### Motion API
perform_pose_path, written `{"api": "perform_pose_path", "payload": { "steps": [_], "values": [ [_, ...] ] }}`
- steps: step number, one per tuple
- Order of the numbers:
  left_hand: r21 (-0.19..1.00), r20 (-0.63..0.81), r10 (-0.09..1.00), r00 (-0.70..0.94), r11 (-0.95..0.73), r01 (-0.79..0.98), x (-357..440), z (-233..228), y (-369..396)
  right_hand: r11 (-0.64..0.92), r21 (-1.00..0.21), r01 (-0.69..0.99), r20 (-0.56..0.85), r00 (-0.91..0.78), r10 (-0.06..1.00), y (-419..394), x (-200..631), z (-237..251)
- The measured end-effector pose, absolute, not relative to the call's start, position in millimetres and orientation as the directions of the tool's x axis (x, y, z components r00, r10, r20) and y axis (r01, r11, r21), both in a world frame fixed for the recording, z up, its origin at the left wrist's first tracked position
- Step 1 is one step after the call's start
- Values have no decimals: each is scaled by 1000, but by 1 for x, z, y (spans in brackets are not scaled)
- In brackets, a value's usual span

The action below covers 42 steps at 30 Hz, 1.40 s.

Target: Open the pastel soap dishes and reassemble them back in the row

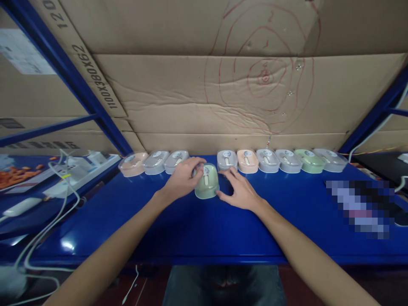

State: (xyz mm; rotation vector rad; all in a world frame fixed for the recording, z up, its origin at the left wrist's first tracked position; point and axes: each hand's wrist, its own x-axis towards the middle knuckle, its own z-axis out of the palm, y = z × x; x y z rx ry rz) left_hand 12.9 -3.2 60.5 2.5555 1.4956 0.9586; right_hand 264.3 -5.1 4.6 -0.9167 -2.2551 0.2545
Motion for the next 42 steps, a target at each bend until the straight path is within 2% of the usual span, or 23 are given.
{"api": "perform_pose_path", "payload": {
  "steps": [6,15,29,33,37,42],
  "values": [
    [288,439,841,318,-466,837,5,51,-5,722,-433,540,435,-576,692,-8,261,3],
    [455,423,855,300,-486,746,0,32,4,717,-461,523,412,-589,695,-7,261,-2],
    [523,379,860,341,-503,688,4,27,-4,717,-559,416,458,-565,686,-7,262,0],
    [525,395,852,343,-516,677,3,24,-1,724,-542,426,456,-575,680,-6,263,-1],
    [530,433,823,368,-563,634,1,22,2,760,-505,409,516,-563,646,-5,264,-1],
    [562,371,841,394,-541,626,2,28,-1,792,-497,355,566,-559,606,-5,264,1]
  ]
}}
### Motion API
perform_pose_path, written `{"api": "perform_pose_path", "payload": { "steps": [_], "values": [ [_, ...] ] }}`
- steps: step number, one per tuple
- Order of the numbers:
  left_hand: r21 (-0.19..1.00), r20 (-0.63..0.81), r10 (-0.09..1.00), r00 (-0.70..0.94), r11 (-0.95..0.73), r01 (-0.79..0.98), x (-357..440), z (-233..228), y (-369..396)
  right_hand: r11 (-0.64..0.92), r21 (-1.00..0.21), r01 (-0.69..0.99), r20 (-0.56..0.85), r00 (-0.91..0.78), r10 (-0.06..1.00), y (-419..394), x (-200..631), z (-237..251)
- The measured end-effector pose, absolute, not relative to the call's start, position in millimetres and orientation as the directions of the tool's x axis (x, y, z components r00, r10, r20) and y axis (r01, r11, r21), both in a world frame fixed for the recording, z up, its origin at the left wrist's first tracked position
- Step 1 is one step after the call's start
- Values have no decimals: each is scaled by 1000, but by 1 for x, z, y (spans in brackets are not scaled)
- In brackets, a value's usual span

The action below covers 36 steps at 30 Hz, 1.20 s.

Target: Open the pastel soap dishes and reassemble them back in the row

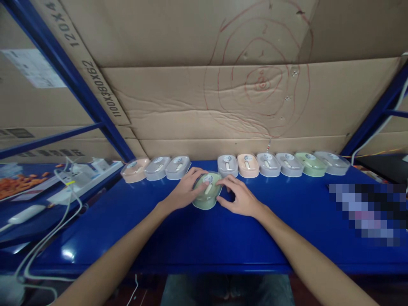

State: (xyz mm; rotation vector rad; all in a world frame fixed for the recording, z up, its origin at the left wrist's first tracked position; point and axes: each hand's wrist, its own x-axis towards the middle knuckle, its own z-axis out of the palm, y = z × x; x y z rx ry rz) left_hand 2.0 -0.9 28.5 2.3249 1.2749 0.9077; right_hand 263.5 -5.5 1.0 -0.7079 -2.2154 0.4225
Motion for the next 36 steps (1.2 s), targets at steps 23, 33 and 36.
{"api": "perform_pose_path", "payload": {
  "steps": [23,33,36],
  "values": [
    [586,235,740,630,-625,516,-6,38,-11,631,-491,601,440,-454,775,-4,262,-2],
    [636,182,781,597,-557,535,-11,21,-15,688,-547,477,485,-490,724,-5,256,-11],
    [645,188,784,592,-553,527,-12,19,-15,730,-540,419,502,-536,679,-3,258,-13]
  ]
}}
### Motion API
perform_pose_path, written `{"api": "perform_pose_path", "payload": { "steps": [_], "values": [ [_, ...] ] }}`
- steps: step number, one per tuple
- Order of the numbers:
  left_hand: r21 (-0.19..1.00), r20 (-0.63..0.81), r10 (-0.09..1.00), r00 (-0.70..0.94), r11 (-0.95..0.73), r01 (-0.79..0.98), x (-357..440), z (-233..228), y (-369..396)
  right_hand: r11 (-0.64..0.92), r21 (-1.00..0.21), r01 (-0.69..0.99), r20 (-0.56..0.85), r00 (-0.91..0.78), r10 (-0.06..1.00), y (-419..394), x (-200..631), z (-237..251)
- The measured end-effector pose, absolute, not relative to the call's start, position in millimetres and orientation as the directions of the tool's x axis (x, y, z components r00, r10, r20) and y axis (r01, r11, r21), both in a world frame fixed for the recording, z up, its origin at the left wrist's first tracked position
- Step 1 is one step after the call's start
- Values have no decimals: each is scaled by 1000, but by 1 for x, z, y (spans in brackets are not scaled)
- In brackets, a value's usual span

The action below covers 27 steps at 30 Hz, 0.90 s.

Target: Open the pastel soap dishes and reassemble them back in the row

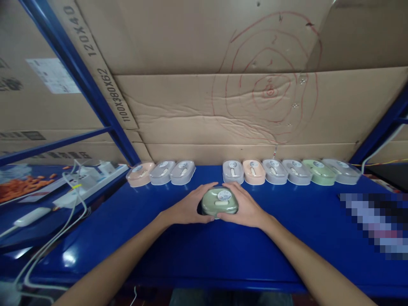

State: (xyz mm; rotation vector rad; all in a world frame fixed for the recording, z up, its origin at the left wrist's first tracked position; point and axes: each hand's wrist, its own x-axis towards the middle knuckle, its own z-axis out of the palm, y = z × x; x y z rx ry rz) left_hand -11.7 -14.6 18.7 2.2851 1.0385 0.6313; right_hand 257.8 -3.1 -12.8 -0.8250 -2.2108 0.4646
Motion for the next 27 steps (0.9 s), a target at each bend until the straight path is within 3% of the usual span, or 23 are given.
{"api": "perform_pose_path", "payload": {
  "steps": [16,24,27],
  "values": [
    [662,192,787,586,-545,515,-10,10,-12,704,-562,434,478,-524,705,-2,260,-12],
    [682,157,806,570,-506,528,-15,14,-11,615,-723,316,461,-443,769,5,273,0],
    [654,110,804,584,-501,566,-21,19,-11,581,-734,352,409,-453,792,11,293,12]
  ]
}}
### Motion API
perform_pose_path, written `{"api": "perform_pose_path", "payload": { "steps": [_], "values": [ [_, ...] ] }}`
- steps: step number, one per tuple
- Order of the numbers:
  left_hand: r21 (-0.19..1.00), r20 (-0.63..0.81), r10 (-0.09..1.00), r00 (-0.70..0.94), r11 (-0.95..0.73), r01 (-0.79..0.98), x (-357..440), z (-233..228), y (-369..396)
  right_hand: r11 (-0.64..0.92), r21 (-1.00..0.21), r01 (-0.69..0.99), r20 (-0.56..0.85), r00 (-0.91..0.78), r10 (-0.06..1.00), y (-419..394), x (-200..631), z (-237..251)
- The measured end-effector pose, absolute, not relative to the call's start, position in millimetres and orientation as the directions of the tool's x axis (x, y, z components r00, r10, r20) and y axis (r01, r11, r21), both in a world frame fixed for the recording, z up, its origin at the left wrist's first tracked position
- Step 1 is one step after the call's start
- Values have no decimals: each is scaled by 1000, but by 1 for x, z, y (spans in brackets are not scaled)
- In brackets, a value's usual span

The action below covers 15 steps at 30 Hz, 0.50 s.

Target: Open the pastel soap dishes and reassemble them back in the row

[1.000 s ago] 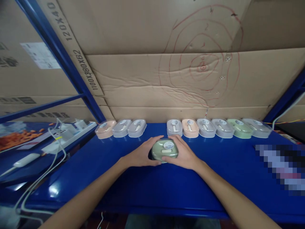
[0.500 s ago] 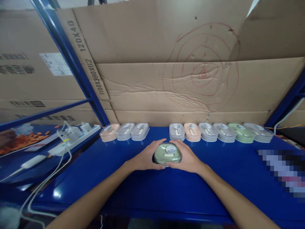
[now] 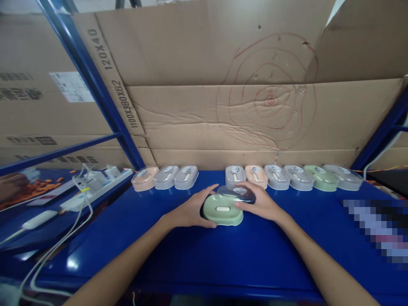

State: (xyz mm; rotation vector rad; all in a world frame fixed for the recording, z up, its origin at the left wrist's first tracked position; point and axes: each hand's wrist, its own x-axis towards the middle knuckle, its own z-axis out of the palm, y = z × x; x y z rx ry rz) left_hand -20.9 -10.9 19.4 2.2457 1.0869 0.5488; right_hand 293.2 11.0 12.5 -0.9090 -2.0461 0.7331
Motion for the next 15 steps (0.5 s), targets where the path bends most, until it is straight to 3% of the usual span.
{"api": "perform_pose_path", "payload": {
  "steps": [7,15],
  "values": [
    [548,135,704,698,-640,539,-31,43,-11,542,-614,574,281,-483,829,19,338,33],
    [495,98,714,693,-639,589,-36,52,-14,555,-514,654,236,-514,825,27,358,21]
  ]
}}
